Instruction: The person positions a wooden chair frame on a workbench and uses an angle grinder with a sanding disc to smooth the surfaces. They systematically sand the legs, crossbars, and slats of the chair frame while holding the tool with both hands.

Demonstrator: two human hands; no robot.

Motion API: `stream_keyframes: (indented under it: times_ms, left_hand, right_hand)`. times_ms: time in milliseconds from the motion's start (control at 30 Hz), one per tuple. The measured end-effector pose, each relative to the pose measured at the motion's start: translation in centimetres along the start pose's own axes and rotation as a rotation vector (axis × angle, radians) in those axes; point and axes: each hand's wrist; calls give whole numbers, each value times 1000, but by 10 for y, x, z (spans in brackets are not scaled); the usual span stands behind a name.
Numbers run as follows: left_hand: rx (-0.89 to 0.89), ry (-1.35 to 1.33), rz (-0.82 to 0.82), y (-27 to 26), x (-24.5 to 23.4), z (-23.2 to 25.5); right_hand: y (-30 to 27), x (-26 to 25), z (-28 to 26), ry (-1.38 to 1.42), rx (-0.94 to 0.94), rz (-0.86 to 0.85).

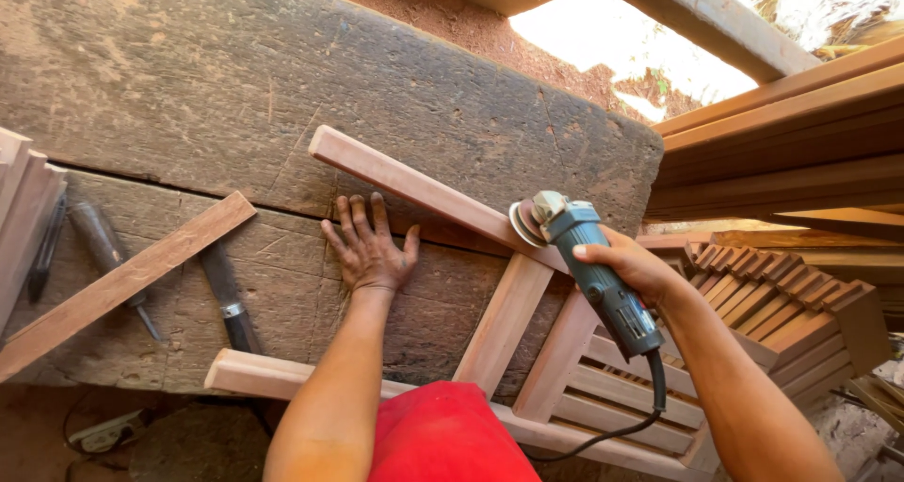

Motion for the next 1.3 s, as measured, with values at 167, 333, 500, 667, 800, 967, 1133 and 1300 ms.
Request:
stream_keyframes:
  times_ms: [167,333,500,667,800,967,1133,1300]
  left_hand:
    - [9,3,-7,1,-4,2]
    - [8,6,-13,0,-2,0]
    - [8,9,-8,0,-2,1]
    - [13,5,0,1,-2,1]
    - [6,26,-20,0,0,0]
    - [0,41,-32,1,1,0]
    - [18,49,-14,-1,0,-1]
    - [20,80,5,0,1,-1]
  right_hand:
    - [-9,-30,46,28,38,72]
    - [-39,-48,65,31,98,145]
    - [-51,-88,120,68,194,268]
    - [-50,-82,147,94,162,324]
    - [-52,-38,114,32,56,330]
    - [-44,19,66,7,-22,314]
    - [-54,85,32,46,-66,350]
    - [-60,137,23,172,-134,476]
Point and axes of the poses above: each hand's wrist, its own y-axis towards the middle knuckle, its own x-axis out of the palm, z = x × y, and after that the axes turned 8 degrees about -y, right-handed
